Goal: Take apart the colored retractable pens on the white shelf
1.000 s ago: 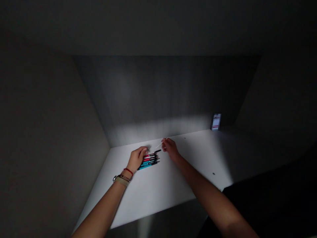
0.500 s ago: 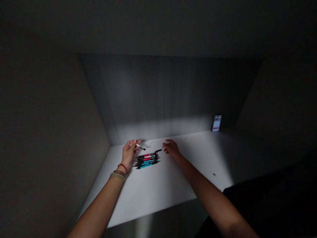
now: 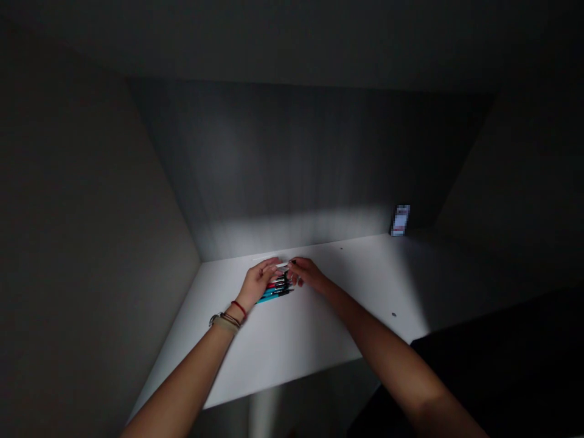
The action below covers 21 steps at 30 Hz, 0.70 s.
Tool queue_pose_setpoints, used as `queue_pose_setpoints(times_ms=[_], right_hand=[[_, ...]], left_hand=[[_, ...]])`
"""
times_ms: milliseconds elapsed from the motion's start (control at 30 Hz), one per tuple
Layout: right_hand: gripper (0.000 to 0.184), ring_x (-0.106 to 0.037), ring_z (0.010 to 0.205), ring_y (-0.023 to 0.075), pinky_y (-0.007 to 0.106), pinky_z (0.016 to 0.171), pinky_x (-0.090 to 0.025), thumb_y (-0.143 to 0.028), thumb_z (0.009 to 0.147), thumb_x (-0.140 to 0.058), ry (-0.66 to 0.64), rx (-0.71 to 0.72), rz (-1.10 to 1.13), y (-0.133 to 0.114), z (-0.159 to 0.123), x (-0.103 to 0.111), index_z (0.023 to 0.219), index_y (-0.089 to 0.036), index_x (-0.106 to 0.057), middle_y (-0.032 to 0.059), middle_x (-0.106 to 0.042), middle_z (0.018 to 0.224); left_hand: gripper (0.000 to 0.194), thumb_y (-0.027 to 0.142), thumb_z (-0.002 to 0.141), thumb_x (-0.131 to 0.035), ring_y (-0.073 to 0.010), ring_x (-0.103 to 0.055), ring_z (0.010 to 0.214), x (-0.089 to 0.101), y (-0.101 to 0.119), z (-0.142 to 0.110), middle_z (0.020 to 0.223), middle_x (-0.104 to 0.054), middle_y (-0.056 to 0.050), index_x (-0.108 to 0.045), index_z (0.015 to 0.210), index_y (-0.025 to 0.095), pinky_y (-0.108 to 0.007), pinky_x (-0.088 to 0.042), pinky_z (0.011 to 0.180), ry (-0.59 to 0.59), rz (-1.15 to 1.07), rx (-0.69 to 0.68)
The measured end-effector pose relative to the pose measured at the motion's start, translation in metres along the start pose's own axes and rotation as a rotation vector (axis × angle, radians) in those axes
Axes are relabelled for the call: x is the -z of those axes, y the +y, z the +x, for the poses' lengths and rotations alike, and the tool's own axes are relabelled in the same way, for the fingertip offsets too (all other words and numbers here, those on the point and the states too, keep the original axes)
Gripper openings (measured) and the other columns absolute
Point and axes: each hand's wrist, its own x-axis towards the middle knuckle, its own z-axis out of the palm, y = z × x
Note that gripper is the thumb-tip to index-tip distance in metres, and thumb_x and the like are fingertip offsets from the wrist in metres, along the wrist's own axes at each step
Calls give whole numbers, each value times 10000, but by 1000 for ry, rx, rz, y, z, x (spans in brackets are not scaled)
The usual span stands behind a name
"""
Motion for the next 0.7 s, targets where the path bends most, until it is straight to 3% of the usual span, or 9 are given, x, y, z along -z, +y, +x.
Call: queue_pose_setpoints(times_ms=[100, 233, 400, 567, 700], right_hand=[[425, -595, 493, 103, 179, 383, -420, -565, 767, -648, 83, 54, 27, -1, -1, 2, 873, -156, -607, 10, -661, 718], [383, -585, 537, 104, 187, 421, -454, -518, 745, -690, 184, 94, 75, -3, -3, -1, 877, -160, -657, 1, -646, 717], [350, -559, 538, 100, 183, 433, -442, -494, 743, -707, 238, 115, 83, -7, -4, -3, 866, -167, -689, -7, -616, 663], [352, -531, 524, 96, 195, 425, -420, -502, 723, -722, 265, 135, 106, -9, -3, -1, 838, -171, -689, -9, -606, 666], [369, -526, 524, 94, 198, 423, -404, -514, 713, -731, 297, 132, 174, -10, -2, 1, 823, -167, -669, -15, -585, 663]], left_hand=[[439, 437, 867, -604, -170, -675, 722, 2, 0, -3, 929, -744, -75, -679, 1175, 133, -278, -573, 678, -15, 297, -55], [395, 422, 873, -585, -154, -642, 670, -1, 0, -5, 816, -728, -50, -714, 1101, 126, -228, -519, 595, -15, 407, -115], [467, 506, 831, -615, -69, -469, 402, -13, 0, -5, 819, -719, -71, -693, 1046, 100, -197, -377, 364, -81, 214, 8], [549, 566, 715, -719, -64, -483, 398, -18, -6, 0, 825, -722, -89, -690, 979, 86, -227, -452, 395, -46, 19, 76], [487, 533, 720, -731, -65, -497, 390, -9, -16, 5, 764, -721, -80, -699, 902, 82, -207, -419, 390, -23, 18, 80]])
